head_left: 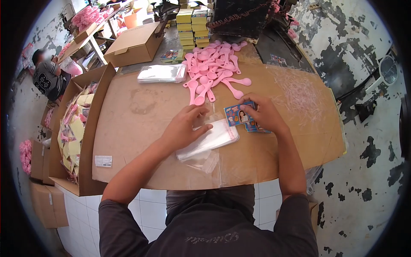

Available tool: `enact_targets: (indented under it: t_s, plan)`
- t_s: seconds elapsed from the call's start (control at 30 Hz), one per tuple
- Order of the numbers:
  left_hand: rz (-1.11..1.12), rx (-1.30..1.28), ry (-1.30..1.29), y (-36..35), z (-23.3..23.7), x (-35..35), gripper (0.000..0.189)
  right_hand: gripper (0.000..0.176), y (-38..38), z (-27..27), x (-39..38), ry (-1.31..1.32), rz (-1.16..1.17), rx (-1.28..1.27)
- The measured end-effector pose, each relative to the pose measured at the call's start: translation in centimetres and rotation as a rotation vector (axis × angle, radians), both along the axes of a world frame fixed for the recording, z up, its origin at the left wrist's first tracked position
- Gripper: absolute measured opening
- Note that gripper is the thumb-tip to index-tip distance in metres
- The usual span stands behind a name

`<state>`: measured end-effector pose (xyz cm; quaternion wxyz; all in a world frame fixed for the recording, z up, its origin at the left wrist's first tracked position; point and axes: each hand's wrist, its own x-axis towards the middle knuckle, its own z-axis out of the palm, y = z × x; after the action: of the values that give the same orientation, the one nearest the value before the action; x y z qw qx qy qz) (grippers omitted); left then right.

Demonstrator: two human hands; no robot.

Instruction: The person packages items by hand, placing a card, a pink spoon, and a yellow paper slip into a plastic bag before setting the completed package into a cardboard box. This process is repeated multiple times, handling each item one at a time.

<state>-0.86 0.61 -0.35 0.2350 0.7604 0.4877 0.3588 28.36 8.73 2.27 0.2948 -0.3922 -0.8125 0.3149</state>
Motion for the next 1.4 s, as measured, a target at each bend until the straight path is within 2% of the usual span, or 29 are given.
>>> enact_targets:
  t_s: [0.13, 0.23, 0.53, 0.63, 0.73, 0.83, 0.97, 1.07, 1.17, 1.27, 1.37, 1.4]
  plan:
    - [-0.265, 0.084, 0.204, -1.6, 3.3, -2.4, 0.032, 0.019, 0.0, -0.6, -0.5, -0.026, 0.017, 0.083]
    - [-0.349, -0.024, 0.296, -2.4, 2.7, -3.0, 0.029, 0.019, -0.3, -0.4, -0.8, -0.043, 0.027, 0.095]
    - [-0.406, -0.057, 0.295, -1.8, 3.7, -2.4, 0.012, 0.018, 0.3, -0.7, -0.2, 0.009, -0.01, 0.17]
    - [-0.383, -0.148, 0.155, -1.5, 4.1, -2.4, 0.008, 0.017, 0.6, -0.6, -0.1, 0.068, -0.023, 0.173]
    - [-0.409, -0.164, 0.111, -1.6, 4.0, -2.6, 0.011, 0.017, 0.3, -0.2, -0.2, 0.099, -0.028, 0.142]
    - [-0.35, -0.446, -0.468, -1.0, 2.6, -3.3, 0.015, 0.018, -0.4, 2.3, -1.7, 0.055, -0.012, 0.136]
    - [-0.161, -0.45, -0.763, 0.5, 0.7, -3.3, 0.025, 0.017, -0.8, 3.0, -4.8, 0.119, 0.018, 0.095]
    - [-0.062, -0.56, -0.722, 0.4, -0.4, -3.2, 0.03, 0.015, -0.5, 0.8, -6.8, 0.317, 0.028, 0.12]
    - [-0.044, -0.519, -0.755, 0.3, -1.3, -3.2, 0.031, 0.013, -1.1, -1.7, -7.5, 0.43, -0.117, -0.075]
    - [-0.02, -0.494, -0.789, 0.2, -1.7, -3.2, 0.03, 0.013, -1.8, -1.9, -7.6, 0.653, -0.153, -0.158]
    - [0.003, -0.496, -0.812, 0.4, -2.1, -2.9, 0.03, 0.013, -2.0, -1.7, -7.3, 0.683, -0.167, -0.163]
    - [0.014, -0.491, -0.803, 0.3, -2.0, -2.8, 0.031, 0.014, -1.7, -2.0, -6.9, 0.571, -0.125, -0.088]
